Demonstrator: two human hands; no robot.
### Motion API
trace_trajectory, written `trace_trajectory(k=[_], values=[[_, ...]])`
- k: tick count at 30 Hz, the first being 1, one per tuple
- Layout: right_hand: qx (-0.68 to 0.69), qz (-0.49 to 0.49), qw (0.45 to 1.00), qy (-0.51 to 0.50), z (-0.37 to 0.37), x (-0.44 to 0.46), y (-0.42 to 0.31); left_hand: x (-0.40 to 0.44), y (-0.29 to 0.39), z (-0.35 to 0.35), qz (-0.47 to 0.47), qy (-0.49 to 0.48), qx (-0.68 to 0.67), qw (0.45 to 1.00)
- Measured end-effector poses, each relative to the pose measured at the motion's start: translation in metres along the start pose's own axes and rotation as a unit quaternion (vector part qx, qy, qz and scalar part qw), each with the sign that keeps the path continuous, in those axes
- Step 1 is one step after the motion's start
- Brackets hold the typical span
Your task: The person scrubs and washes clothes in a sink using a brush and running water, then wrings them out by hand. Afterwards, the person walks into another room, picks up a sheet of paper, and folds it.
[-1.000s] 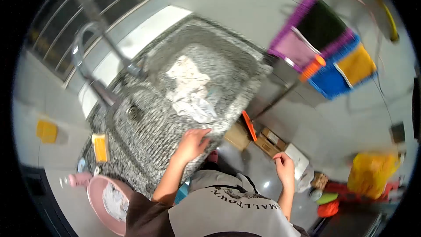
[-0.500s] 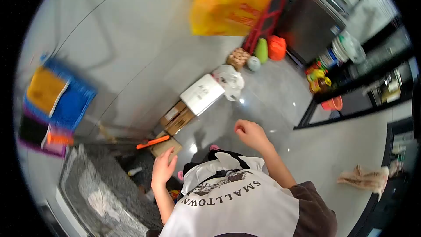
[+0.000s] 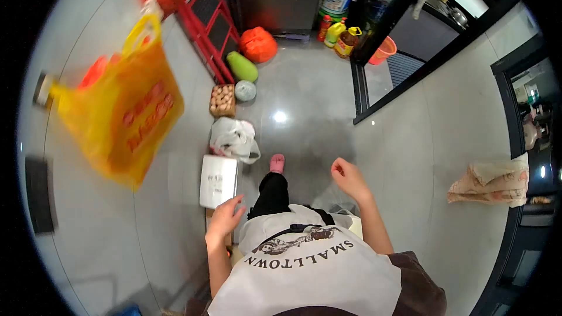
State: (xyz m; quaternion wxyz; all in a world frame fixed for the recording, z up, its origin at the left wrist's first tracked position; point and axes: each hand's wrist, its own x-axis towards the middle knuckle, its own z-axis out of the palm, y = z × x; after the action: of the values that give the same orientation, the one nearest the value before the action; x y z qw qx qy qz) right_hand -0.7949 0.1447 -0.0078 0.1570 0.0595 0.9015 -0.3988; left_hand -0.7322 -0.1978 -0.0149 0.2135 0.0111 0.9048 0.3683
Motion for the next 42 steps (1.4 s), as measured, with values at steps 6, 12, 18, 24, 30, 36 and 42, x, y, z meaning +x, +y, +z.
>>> trace_trajectory(k=[6, 12, 18, 24, 30, 36, 42], values=[[-0.004, 0.075, 0.991, 0.114, -0.069, 0.082, -0.016, 0.180, 0.043, -0.046, 0.071, -0.066, 0.034, 0.995], [0.082, 0.162, 0.952, 0.246, -0.131, 0.126, 0.017, 0.359, 0.156, -0.080, 0.225, -0.144, 0.115, 0.957], [0.145, 0.245, 0.911, 0.298, -0.178, 0.207, 0.090, 0.504, 0.226, -0.031, 0.293, -0.203, 0.130, 0.925], [0.152, 0.217, 0.910, 0.317, -0.284, 0.328, 0.130, 0.605, 0.329, 0.007, 0.269, -0.275, 0.085, 0.919], [0.218, 0.199, 0.900, 0.320, -0.378, 0.389, 0.155, 0.714, 0.425, 0.045, 0.286, -0.285, 0.112, 0.908], [0.393, 0.144, 0.746, 0.518, -0.436, 0.456, 0.230, 0.838, 0.522, 0.112, 0.303, -0.339, 0.125, 0.882], [0.410, 0.170, 0.621, 0.646, -0.548, 0.479, 0.267, 0.942, 0.683, 0.204, 0.368, -0.431, 0.130, 0.814]])
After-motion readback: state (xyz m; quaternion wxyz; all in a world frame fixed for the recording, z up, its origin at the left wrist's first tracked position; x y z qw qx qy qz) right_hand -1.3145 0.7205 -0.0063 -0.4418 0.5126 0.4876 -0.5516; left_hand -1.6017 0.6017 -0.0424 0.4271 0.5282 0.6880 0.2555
